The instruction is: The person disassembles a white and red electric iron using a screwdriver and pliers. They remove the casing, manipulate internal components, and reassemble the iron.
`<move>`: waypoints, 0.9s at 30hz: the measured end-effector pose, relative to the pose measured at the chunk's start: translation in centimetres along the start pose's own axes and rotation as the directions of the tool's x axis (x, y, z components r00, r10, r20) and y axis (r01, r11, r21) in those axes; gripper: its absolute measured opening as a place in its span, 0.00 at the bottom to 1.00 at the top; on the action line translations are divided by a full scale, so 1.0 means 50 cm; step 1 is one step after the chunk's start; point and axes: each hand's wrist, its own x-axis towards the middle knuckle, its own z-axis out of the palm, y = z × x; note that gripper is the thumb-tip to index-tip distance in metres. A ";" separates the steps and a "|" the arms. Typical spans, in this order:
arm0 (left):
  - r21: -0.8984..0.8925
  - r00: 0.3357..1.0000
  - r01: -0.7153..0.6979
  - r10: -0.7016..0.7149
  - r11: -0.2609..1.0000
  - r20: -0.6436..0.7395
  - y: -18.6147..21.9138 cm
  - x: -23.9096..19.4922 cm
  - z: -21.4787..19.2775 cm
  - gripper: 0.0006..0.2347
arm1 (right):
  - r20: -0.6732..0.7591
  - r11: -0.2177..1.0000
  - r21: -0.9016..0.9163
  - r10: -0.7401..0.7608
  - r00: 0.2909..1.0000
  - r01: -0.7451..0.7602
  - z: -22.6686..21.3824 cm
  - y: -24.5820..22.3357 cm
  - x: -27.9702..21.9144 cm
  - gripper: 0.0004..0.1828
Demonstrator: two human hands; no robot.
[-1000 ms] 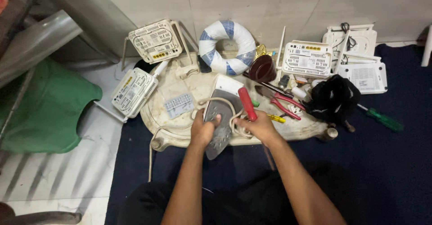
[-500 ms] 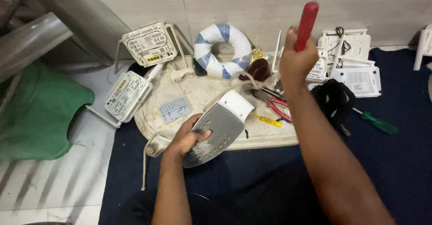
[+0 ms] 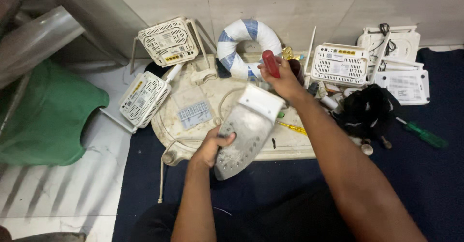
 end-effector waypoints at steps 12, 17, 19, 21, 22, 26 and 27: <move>-0.331 0.981 -0.112 0.051 0.937 -0.188 -0.039 0.053 0.039 0.25 | -0.667 0.911 0.391 0.377 0.643 -0.129 -0.083 0.070 -0.103 0.27; -0.307 0.970 -0.147 0.077 0.940 -0.229 -0.041 0.052 0.046 0.23 | -0.354 0.490 0.832 0.830 0.431 -0.260 -0.175 0.174 -0.217 0.41; -0.197 0.966 -0.147 0.099 0.969 -0.238 -0.050 0.050 0.049 0.23 | -0.121 0.196 0.969 0.906 0.405 -0.149 -0.177 0.218 -0.253 0.42; -0.030 0.963 -0.128 0.117 0.991 -0.243 -0.062 0.050 0.052 0.22 | -0.106 0.162 0.981 0.904 0.414 -0.103 -0.154 0.253 -0.278 0.28; 0.015 0.960 -0.149 0.148 0.989 -0.237 -0.067 0.051 0.055 0.23 | -0.097 0.142 0.987 0.902 0.421 -0.078 -0.144 0.264 -0.283 0.21; 0.125 0.954 -0.182 0.206 0.975 -0.218 -0.089 0.051 0.069 0.25 | -0.182 0.459 0.796 0.803 0.567 -0.394 -0.114 0.265 -0.291 0.12; 0.134 0.955 -0.178 0.204 0.975 -0.217 -0.091 0.051 0.070 0.25 | -0.202 0.578 0.652 0.757 0.621 -0.491 -0.106 0.255 -0.291 0.13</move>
